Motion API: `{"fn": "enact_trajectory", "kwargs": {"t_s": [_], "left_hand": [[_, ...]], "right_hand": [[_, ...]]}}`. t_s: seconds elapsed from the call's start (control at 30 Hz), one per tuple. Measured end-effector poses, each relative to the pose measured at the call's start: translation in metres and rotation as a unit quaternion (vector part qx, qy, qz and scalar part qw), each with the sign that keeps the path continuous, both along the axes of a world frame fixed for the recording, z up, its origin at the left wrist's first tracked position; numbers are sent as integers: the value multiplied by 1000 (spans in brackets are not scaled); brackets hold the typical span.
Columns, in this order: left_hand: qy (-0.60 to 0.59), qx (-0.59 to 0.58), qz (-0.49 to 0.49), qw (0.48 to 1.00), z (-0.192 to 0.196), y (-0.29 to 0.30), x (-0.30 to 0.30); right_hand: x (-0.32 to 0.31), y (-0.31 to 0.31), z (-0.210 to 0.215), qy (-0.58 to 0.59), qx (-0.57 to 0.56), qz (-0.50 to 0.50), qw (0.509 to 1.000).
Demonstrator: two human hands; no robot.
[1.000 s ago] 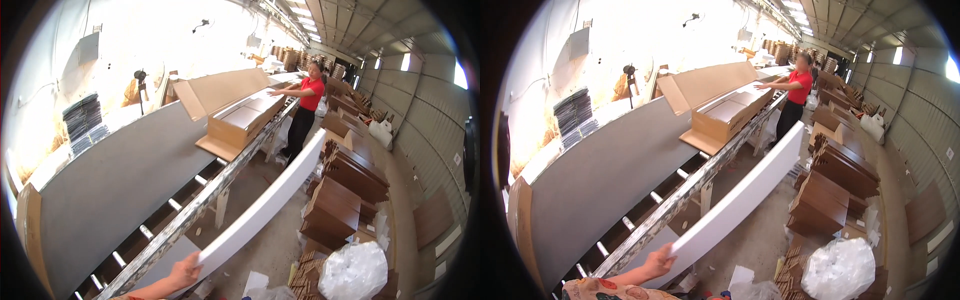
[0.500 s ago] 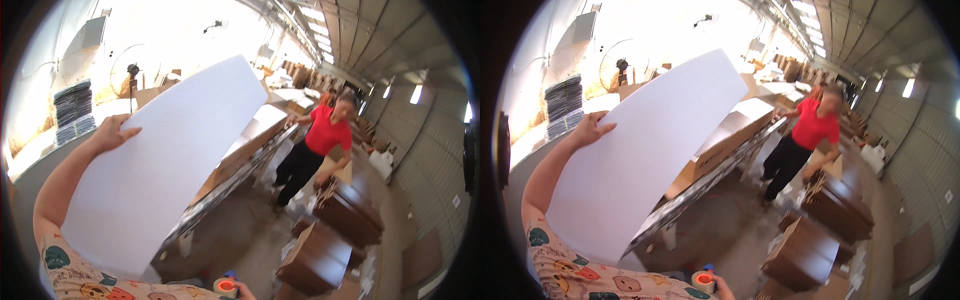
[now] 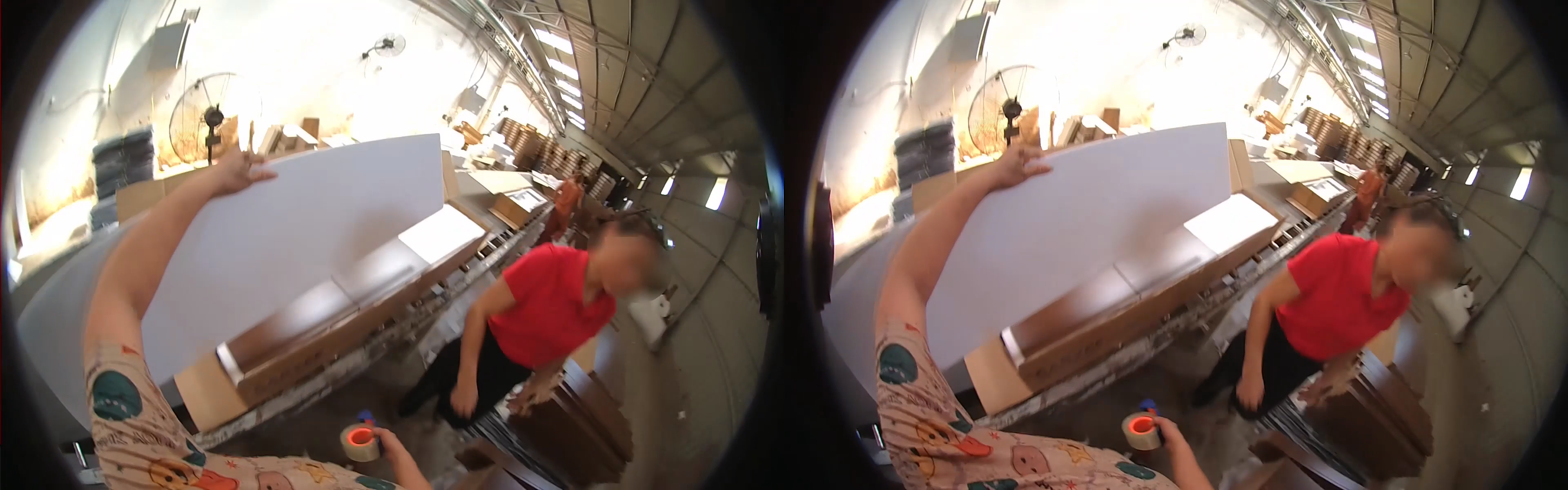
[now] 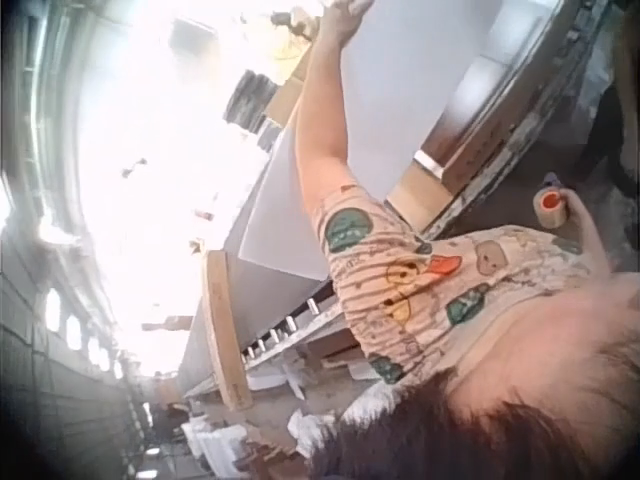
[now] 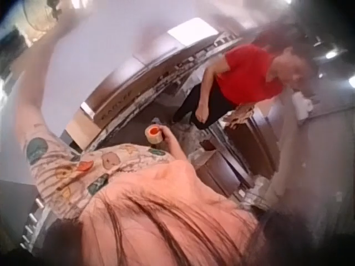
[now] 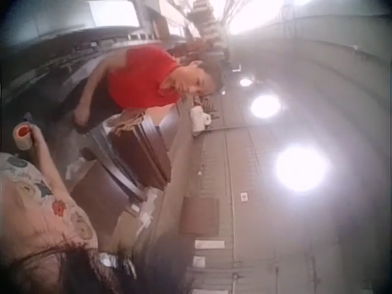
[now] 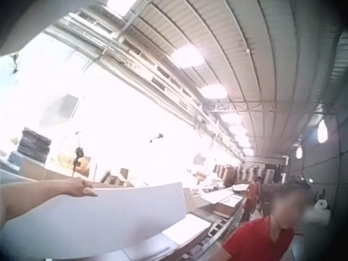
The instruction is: The person places a long white furniture panel and foam padding into a large cardboard box, then uses a tape dispenser to seal the box at several points before sliding the box along the assembly line.
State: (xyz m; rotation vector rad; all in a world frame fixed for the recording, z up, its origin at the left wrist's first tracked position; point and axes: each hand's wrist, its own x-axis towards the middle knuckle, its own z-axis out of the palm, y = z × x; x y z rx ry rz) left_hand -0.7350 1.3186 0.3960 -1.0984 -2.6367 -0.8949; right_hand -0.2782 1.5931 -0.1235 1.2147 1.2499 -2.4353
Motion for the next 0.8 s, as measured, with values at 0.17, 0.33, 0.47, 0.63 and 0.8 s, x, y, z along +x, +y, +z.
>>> {"fn": "enact_trajectory", "kwargs": {"t_s": [0.17,0.33,0.47,0.63,0.8], "left_hand": [[-6,10,35,999,-9,50,-3],[-83,-23,-29,996,-12,148,-35],[-52,-52,-23,997,-45,211,-88],[-145,-35,-41,988,-94,286,-150],[-245,-97,10,965,-122,346,-169]], "right_hand": [[-80,91,18,-92,58,32,994],[-116,195,-24,-143,-23,13,989],[-138,242,-16,-169,-3,-31,985],[-146,314,33,-112,-54,-84,989],[-144,382,86,-102,-17,-124,987]]}}
